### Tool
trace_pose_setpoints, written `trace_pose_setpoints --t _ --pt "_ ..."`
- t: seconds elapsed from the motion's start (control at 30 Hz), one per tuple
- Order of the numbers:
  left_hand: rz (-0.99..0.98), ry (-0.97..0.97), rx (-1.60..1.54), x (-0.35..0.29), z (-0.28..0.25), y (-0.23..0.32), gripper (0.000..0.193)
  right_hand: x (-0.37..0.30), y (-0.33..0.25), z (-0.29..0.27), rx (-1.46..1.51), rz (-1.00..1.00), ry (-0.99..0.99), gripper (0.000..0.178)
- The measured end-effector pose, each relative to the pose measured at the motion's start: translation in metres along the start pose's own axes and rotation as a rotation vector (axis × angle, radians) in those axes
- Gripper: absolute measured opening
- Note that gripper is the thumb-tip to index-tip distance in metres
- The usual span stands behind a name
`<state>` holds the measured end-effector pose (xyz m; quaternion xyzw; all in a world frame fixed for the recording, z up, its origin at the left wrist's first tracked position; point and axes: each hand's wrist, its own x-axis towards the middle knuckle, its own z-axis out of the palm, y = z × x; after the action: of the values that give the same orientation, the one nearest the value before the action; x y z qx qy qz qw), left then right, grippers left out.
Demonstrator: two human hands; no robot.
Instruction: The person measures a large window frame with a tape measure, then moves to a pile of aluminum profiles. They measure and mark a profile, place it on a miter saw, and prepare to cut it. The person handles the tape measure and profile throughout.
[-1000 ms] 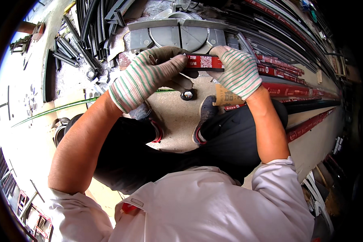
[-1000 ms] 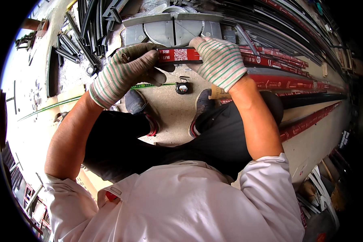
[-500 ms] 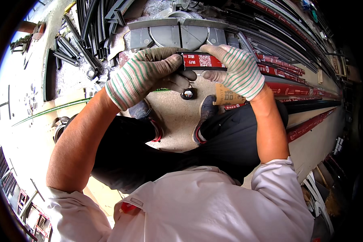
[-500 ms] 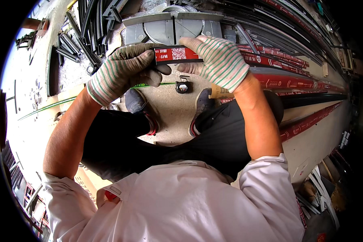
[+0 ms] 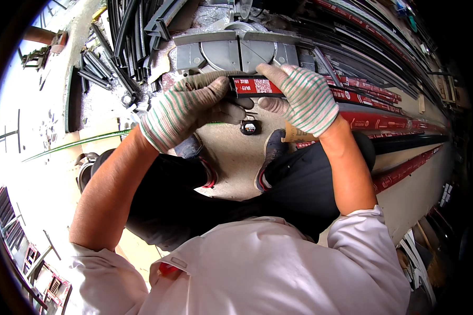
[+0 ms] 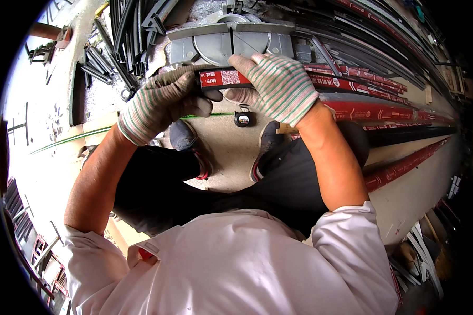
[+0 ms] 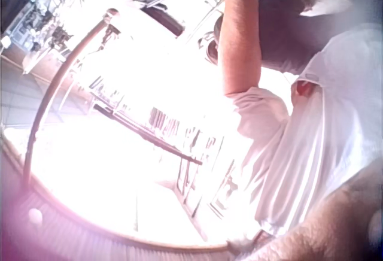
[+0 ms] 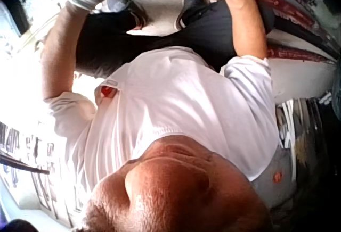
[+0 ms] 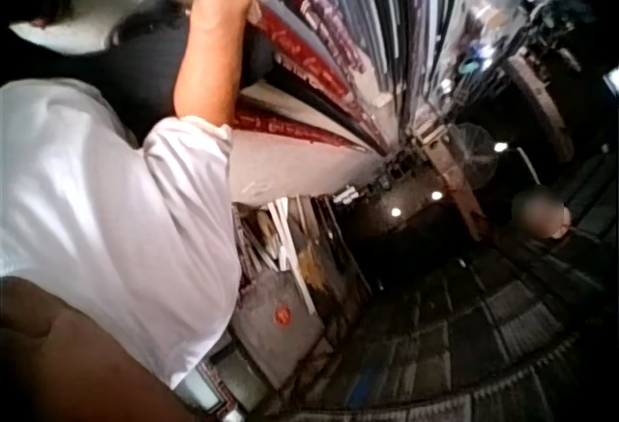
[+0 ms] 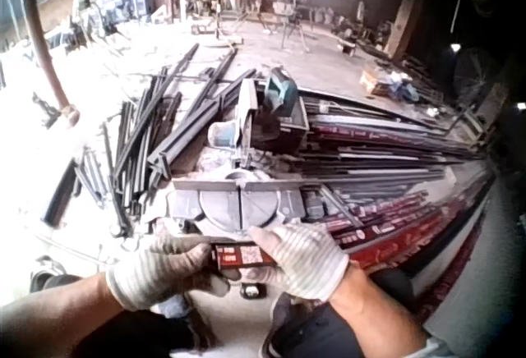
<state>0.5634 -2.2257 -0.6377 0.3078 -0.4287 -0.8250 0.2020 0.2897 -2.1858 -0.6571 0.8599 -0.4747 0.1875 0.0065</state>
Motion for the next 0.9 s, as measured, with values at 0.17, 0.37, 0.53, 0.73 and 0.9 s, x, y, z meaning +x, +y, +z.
trace_pose_setpoints --t 0.17,0.37,0.53,0.73,0.9 --pt "0.017 0.103 -0.224 -0.011 0.016 -0.021 0.039 -0.001 -0.012 -0.002 -0.019 0.004 0.032 0.072" --pt "0.085 0.189 -0.525 -0.021 0.041 -0.06 0.037 -0.012 -0.018 0.0 -0.008 -0.021 0.028 0.072" --pt "0.142 0.234 -0.677 -0.021 0.054 -0.074 0.036 -0.02 -0.02 0.0 0.067 -0.031 -0.042 0.068" --pt "0.184 0.192 -0.636 -0.017 0.047 -0.083 0.036 -0.022 -0.021 0.006 0.257 -0.122 0.101 0.054" --pt "0.208 0.204 -0.597 -0.015 0.045 -0.085 0.035 -0.019 -0.021 0.009 0.367 -0.094 0.102 0.049"
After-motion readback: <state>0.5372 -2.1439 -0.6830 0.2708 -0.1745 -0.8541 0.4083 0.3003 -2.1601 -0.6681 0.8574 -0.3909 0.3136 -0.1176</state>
